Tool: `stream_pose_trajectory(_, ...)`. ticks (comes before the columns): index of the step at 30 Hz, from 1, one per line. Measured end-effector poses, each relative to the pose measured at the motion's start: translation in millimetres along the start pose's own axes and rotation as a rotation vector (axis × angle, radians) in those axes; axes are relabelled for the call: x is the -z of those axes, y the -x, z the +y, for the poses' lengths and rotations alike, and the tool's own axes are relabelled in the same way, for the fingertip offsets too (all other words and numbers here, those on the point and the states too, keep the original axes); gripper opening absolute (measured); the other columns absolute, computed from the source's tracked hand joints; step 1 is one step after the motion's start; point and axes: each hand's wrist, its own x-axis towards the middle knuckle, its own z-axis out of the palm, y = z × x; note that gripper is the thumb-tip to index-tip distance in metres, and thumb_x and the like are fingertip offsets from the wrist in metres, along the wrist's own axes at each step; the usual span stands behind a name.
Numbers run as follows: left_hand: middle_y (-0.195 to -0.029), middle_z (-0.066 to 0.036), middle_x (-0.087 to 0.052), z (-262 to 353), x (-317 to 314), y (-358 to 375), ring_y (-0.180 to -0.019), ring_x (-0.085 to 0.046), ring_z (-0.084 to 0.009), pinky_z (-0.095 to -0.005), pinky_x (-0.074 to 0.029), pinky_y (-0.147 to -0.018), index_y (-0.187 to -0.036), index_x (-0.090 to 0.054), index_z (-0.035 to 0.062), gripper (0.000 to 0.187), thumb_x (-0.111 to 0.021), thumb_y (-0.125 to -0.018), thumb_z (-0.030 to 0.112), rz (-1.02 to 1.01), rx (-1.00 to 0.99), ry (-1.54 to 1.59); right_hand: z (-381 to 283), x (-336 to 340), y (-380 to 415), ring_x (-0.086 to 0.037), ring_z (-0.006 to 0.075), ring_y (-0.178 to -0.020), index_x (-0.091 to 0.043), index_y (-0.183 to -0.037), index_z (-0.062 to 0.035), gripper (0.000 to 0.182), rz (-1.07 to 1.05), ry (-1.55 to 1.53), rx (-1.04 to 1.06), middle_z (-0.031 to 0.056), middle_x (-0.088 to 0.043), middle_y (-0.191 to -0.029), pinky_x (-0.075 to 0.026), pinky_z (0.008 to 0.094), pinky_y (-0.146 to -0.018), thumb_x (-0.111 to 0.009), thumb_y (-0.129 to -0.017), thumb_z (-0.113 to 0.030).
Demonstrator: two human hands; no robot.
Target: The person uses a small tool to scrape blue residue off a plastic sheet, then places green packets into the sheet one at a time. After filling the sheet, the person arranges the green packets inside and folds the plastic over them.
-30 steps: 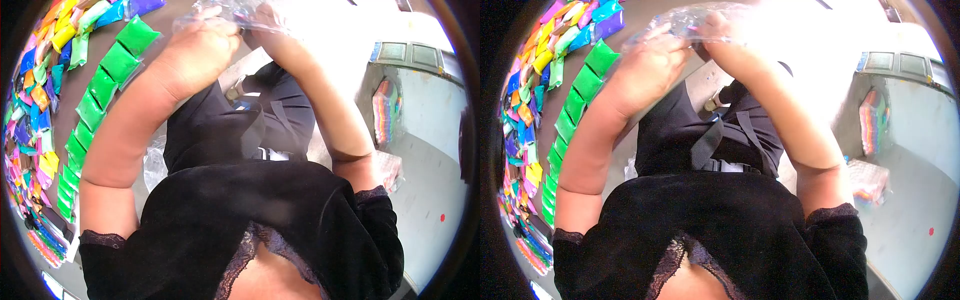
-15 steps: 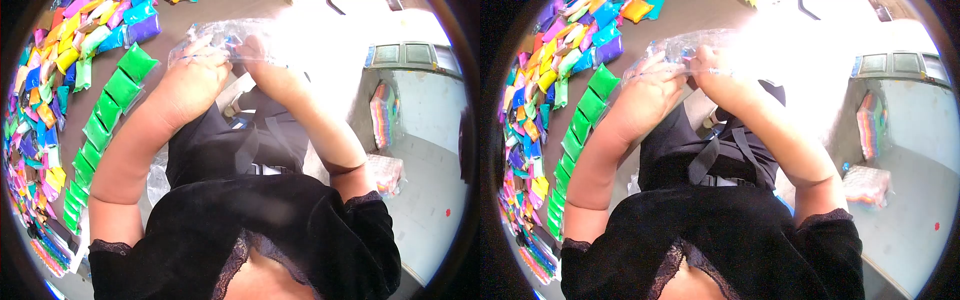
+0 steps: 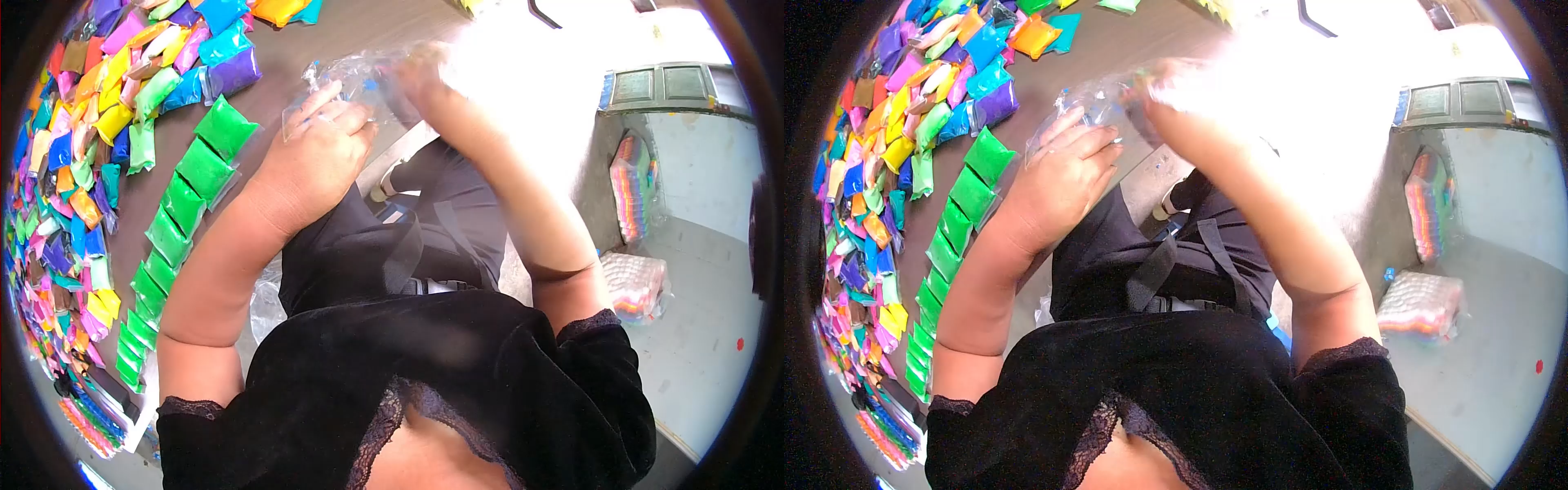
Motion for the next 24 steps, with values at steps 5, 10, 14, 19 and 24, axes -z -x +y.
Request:
stream_pose_trajectory(5,-0.106,-0.009,-0.07,2.8,0.0,-3.6,-0.102,-0.066,-0.0277,-0.0433,-0.047,-0.102,-0.1,-0.072,0.0065,0.021,-0.071,-0.08,0.011,0.116,-0.027,0.041,46.6,23.2,-41.2,-0.064,0.0343,-0.089,-0.072,-0.101,-0.0071,0.017,-0.028,-0.881,-0.131,0.0146,-0.066,-0.093,-0.051,0.0431,-0.078,-0.061,-0.089,-0.013)
stream_pose_trajectory(10,-0.109,-0.009,-0.07,9.1,1.0,-3.9,-0.101,-0.066,-0.0283,-0.0419,-0.049,-0.095,-0.1,-0.071,0.0065,0.023,-0.07,-0.078,0.01,0.098,-0.052,0.058,58.2,39.3,-67.1,-0.067,0.0335,-0.088,-0.072,-0.087,-0.0054,0.016,0.19,-0.774,0.072,0.0153,-0.069,-0.09,-0.053,0.0437,-0.077,-0.06,-0.083,-0.016)
stream_pose_trajectory(14,-0.111,-0.011,-0.069,10.7,0.8,-3.4,-0.101,-0.066,-0.0276,-0.0404,-0.05,-0.092,-0.103,-0.071,0.0067,0.025,-0.067,-0.078,0.009,0.09,-0.045,0.042,47.5,23.6,-71.2,-0.069,0.0319,-0.085,-0.075,-0.091,-0.0137,0.017,0.131,-0.688,0.075,0.0101,-0.071,-0.09,-0.054,0.0448,-0.076,-0.059,-0.088,-0.021)
stream_pose_trajectory(19,-0.114,-0.011,-0.069,10.5,-4.8,-0.8,-0.104,-0.066,-0.0268,-0.0399,-0.05,-0.092,-0.104,-0.071,0.0067,0.026,-0.065,-0.079,0.01,0.138,-0.042,0.048,21.5,37.5,-29.0,-0.069,0.0296,-0.085,-0.074,-0.093,-0.0144,0.016,0.21,-0.746,-0.094,0.0076,-0.069,-0.092,-0.056,0.0438,-0.073,-0.06,-0.089,-0.021)
stream_pose_trajectory(24,-0.114,-0.01,-0.069,14.0,5.8,-3.7,-0.108,-0.065,-0.0254,-0.0407,-0.048,-0.097,-0.107,-0.071,0.0063,0.027,-0.062,-0.083,0.012,0.084,-0.058,0.004,-1.9,40.4,2.9,-0.07,0.0313,-0.082,-0.073,-0.094,-0.0105,0.017,-0.041,-0.826,-0.224,0.0107,-0.068,-0.096,-0.057,0.043,-0.073,-0.061,-0.089,-0.02)
